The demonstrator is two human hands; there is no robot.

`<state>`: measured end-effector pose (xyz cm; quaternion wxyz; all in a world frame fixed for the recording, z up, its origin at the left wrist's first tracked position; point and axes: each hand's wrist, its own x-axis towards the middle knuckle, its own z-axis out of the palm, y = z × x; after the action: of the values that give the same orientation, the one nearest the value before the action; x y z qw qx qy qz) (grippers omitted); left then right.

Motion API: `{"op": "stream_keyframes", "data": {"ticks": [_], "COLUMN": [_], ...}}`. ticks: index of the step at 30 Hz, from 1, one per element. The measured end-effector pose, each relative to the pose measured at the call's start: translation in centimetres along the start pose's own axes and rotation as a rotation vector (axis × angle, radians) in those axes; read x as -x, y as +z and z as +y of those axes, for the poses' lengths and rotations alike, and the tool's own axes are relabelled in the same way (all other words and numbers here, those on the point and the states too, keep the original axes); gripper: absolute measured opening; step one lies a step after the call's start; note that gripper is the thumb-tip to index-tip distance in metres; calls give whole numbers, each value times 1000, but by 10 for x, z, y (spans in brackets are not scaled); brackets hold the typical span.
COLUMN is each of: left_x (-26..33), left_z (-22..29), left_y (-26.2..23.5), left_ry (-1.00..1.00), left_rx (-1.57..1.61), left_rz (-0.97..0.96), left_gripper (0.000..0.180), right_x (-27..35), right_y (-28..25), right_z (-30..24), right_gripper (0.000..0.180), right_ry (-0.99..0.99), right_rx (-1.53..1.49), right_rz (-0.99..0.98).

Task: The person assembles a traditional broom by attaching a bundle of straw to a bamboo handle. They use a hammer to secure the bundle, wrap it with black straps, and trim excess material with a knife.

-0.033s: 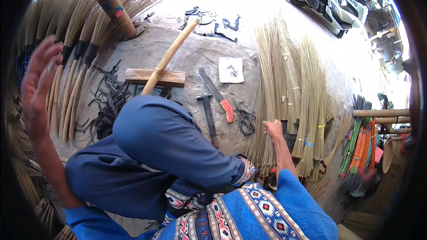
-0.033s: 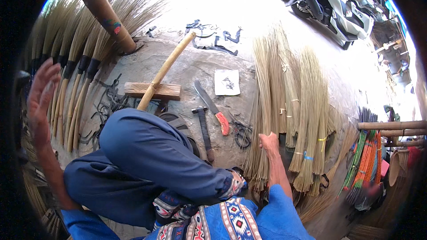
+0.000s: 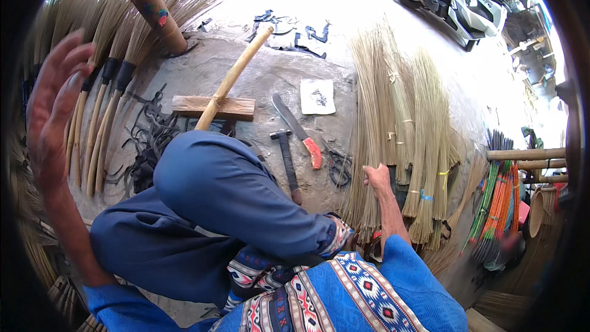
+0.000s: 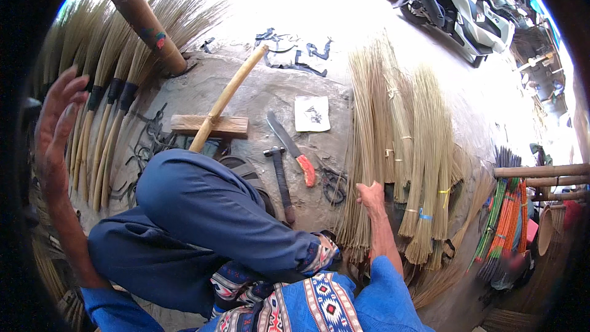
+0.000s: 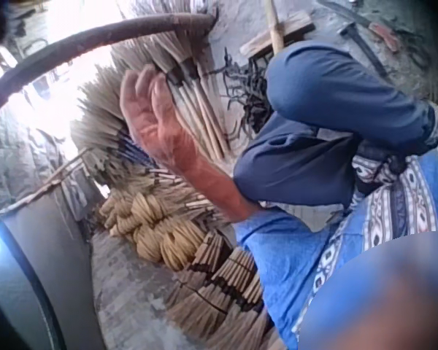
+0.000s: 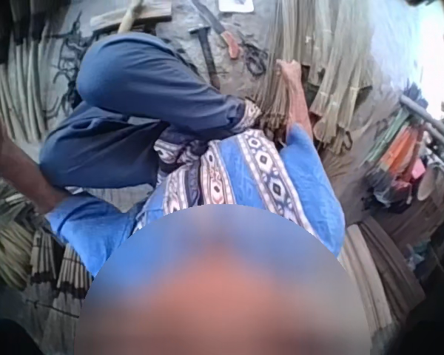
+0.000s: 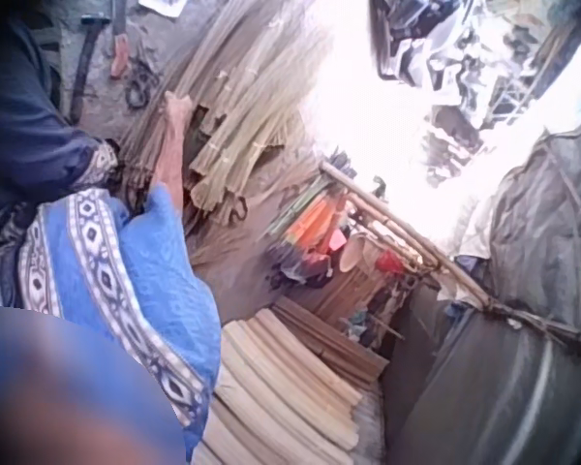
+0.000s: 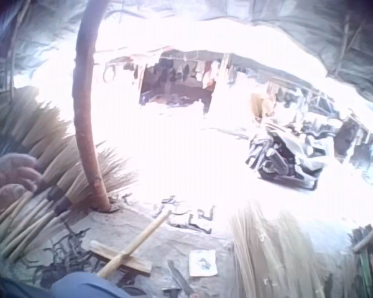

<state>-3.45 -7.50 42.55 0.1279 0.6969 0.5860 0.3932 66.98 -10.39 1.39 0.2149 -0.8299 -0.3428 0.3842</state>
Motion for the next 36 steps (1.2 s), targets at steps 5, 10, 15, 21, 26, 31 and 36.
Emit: {"op": "stream_keyframes", "data": {"ticks": [5, 10, 15, 21, 26, 31, 36], "left_x": [-50, -117, -183, -58, 68, 110, 112], "left_z": [132, 191, 200, 125, 110, 142, 164], "left_y": [98, 182, 295, 497, 579, 591, 586], "left_ry": [267, 517, 266, -717, -871, -836, -953], "left_rx": [-57, -140, 290, 704, 352, 196, 781], "left_rz": [-388, -428, -270, -6, -446, -650, -957], "left_gripper": [49, 52, 61, 43, 66, 80, 68], "right_x": [5, 12, 50, 98, 121, 131, 125], "right_y": [1, -14, -41, -65, -80, -78, -67], "right_z": [-7, -33, -65, -81, -80, -85, -87], "right_gripper": [21, 24, 21, 26, 20, 18, 18], "right_ry": [147, 147, 29, 16, 6, 69, -22], "right_rx": [-150, -284, -414, -540, -667, -762, -703], "right_rz": [-209, -207, -238, -219, -269, -276, -293]}}
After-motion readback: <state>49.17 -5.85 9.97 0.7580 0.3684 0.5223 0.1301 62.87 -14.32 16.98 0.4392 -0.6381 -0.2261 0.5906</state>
